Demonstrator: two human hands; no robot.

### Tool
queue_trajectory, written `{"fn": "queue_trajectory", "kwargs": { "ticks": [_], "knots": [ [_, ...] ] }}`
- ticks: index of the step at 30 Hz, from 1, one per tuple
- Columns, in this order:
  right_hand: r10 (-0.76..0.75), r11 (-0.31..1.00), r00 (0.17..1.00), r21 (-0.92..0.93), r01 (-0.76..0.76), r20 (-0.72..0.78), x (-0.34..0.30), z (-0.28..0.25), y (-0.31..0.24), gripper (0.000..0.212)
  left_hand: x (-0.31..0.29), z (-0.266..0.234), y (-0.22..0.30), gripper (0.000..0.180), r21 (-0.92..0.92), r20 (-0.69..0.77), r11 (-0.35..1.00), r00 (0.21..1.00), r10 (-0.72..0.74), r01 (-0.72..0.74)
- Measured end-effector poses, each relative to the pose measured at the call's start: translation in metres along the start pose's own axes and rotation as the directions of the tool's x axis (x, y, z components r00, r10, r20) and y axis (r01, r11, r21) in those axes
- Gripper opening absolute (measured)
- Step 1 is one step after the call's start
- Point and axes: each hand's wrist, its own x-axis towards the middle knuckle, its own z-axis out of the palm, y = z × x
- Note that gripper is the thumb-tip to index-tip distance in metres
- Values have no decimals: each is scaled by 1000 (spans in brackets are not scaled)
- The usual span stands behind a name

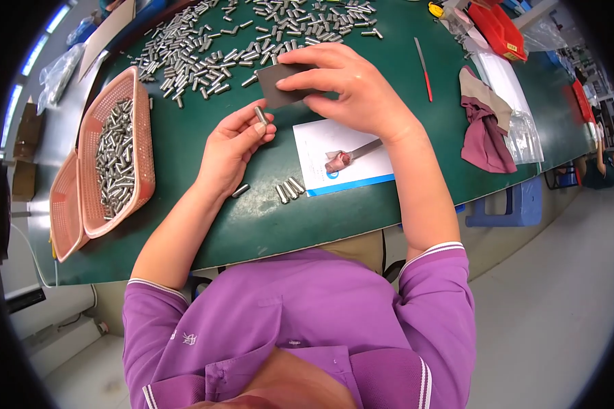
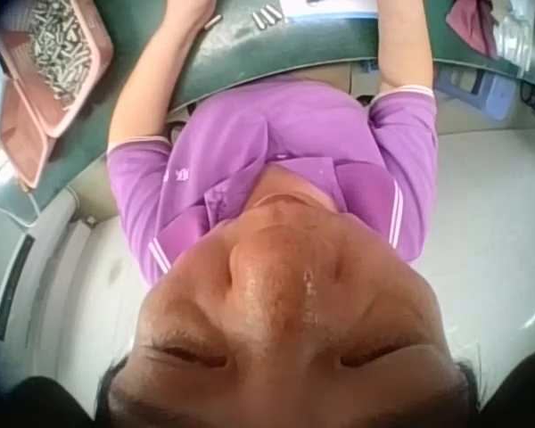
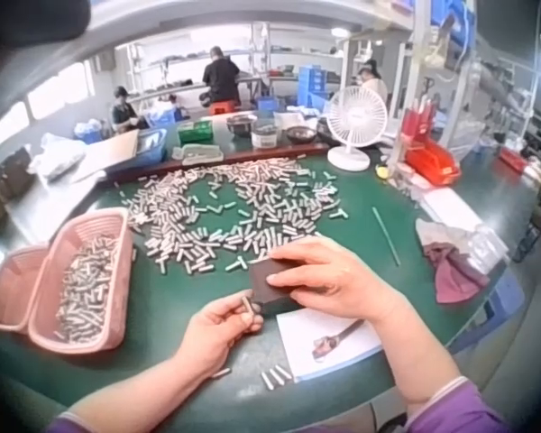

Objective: The person inspects small metal pins and inserts them into a template card for quality control by hand.

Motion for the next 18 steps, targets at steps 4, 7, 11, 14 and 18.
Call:
{"fn": "queue_trajectory", "kwargs": {
  "ticks": [4,7,11,14,18],
  "knots": [
    [-24,994,999,108,26,-25,9,27,-26,36,0,2,-3,28,110,19,994,1000,-6,4],
    [-39,993,999,113,40,-12,10,26,-24,37,-3,7,0,30,116,-76,993,997,-4,13],
    [8,1000,1000,25,-8,-13,-2,8,1,35,0,0,0,39,20,-1,1000,1000,-5,5],
    [9,998,1000,68,-8,-13,2,8,-5,35,1,-2,-4,37,29,21,999,1000,21,-22],
    [-38,985,999,168,38,-5,10,30,-30,37,-2,6,-2,37,106,-96,994,995,-25,35]
  ]
}}
